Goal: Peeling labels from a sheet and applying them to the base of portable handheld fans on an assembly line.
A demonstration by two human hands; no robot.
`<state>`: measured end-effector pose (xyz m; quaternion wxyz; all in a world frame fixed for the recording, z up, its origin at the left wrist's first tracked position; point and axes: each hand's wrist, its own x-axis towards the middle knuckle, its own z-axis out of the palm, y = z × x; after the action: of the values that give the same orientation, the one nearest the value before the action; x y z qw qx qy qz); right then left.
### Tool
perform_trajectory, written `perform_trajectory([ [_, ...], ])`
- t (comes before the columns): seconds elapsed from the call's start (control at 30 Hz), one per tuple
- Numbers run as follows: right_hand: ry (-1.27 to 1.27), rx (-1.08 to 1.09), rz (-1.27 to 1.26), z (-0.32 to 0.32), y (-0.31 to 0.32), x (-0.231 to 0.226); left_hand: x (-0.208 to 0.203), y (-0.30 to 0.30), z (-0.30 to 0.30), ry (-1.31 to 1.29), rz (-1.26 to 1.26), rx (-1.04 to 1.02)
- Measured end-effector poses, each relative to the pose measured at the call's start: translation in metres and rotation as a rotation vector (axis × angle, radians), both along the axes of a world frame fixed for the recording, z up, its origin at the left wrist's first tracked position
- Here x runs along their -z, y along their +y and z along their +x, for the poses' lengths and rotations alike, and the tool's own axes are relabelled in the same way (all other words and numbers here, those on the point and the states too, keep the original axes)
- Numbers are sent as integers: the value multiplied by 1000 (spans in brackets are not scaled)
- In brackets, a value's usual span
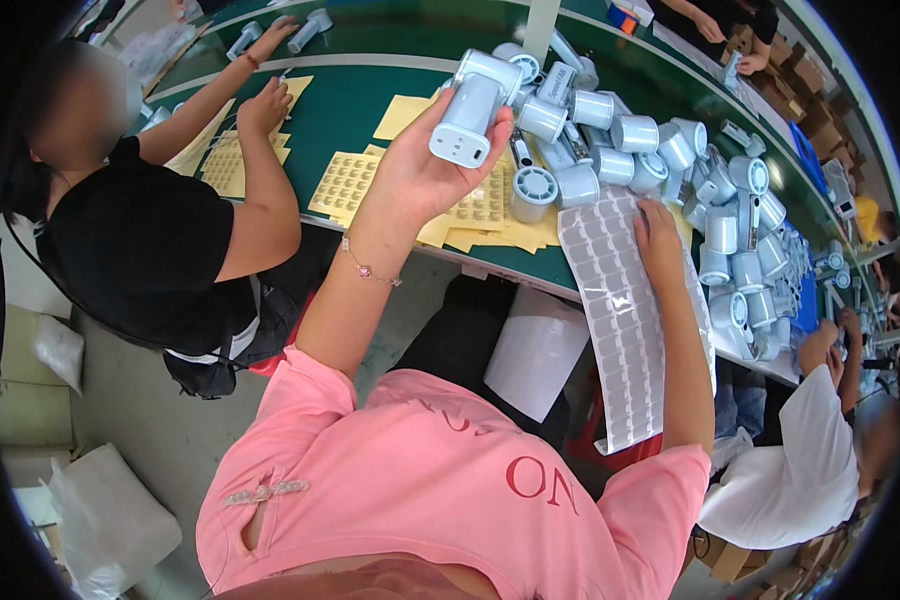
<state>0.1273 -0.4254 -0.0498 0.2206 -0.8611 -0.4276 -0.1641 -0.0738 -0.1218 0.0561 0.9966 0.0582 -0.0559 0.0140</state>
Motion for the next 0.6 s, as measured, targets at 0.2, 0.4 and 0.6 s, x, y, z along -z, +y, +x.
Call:
perform_trajectory([
  [0.2,-250,-26,17,-10,-3,-10,12,-14,-25,-79,331,-172],
  [0.4,457,47,164,-23,-15,-48,54,-43,-78,-45,563,-170],
  [0.6,382,-243,15,-45,34,-30,81,-71,-80,123,407,-20],
])
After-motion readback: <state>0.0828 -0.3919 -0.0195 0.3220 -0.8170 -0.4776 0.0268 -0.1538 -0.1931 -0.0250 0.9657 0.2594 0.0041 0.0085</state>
